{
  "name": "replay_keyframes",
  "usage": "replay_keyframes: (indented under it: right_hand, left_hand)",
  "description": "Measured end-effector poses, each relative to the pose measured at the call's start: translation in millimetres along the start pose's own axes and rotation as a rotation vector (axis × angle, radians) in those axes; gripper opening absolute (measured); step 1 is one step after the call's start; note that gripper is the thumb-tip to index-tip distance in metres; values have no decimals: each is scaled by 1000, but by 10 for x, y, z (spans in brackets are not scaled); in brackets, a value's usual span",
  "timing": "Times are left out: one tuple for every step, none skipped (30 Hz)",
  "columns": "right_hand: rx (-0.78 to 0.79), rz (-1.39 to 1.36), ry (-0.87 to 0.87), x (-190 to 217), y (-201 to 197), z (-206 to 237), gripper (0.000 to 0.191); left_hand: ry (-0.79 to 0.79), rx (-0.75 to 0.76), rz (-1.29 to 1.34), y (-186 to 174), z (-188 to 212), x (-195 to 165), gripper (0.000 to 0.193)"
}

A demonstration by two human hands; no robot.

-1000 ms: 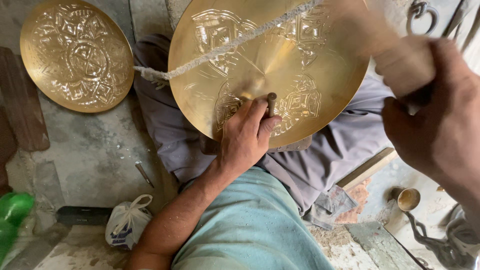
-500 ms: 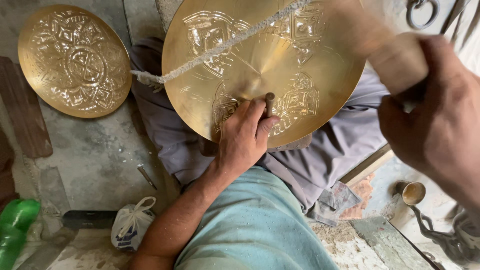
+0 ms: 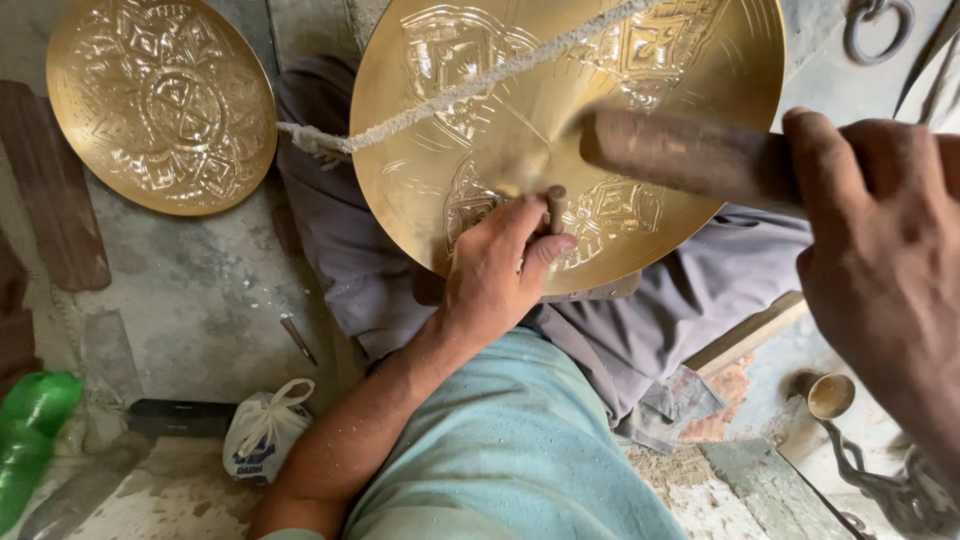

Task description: The person uses a chisel and hammer to engrave a decorative pattern into a brass plate. They repeatedly strike the chisel to deepen the design while holding the plate steady on a cushioned support.

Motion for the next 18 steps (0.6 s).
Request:
replay_keyframes:
  right_hand:
    - [8,-5,2,-26,25,0,59]
    - [-39,-98,-1,-51,7,4,58]
    - [-52,-257,40,-90,24,7,56]
    - [-73,-417,79,-129,29,15,53]
    - [-67,-640,167,-185,77,16,50]
    - [-58,-692,182,-194,84,12,49]
    - [-51,-744,199,-187,97,-1,48]
    - [-42,-623,134,-150,42,-20,50]
    - [-47,-479,61,-101,-9,-54,51]
    - [-63,-334,-8,-52,-67,-88,53]
    - [-89,-169,-83,2,-128,-122,53]
    - [-77,-164,-54,-8,-157,-151,54]
    - [-64,-160,-26,-22,-187,-182,56]
    - [-7,-326,102,-63,-151,-185,58]
    - [53,-497,234,-111,-97,-186,61]
    - [1,-274,94,-21,-195,-212,59]
    - [-49,-53,-47,81,-271,-215,57]
    - [-45,-67,-26,75,-263,-231,56]
  left_hand:
    - [-5,2,-12,12,-1,25,27]
    - [-11,6,-24,25,2,48,26]
    - [-20,9,-37,35,11,66,26]
    - [-29,4,-40,38,25,79,26]
    - [-30,1,-44,41,26,88,27]
    - [-31,4,-45,49,27,91,28]
    - [-26,6,-50,53,32,87,27]
    - [-23,5,-55,52,35,83,27]
    - [-17,0,-58,50,31,78,27]
    - [-15,2,-66,52,24,77,27]
    - [-13,3,-71,52,24,75,27]
    - [-9,4,-75,59,14,74,27]
    - [-7,2,-61,61,8,75,28]
    - [-12,0,-52,61,10,78,28]
    - [-17,2,-45,59,10,85,28]
    - [-12,4,-64,57,5,87,29]
    - [-7,6,-83,56,1,90,30]
    - [-5,10,-102,57,2,89,30]
Point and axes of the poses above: each hand's wrist, its own z-axis away from the middle knuckle, its own y-axis out of the palm, x = y × z, the point moved 7 cm from there along -z, towards the middle knuckle, and after that the axes turned 2 degrees about x, right-handed, at the moved point
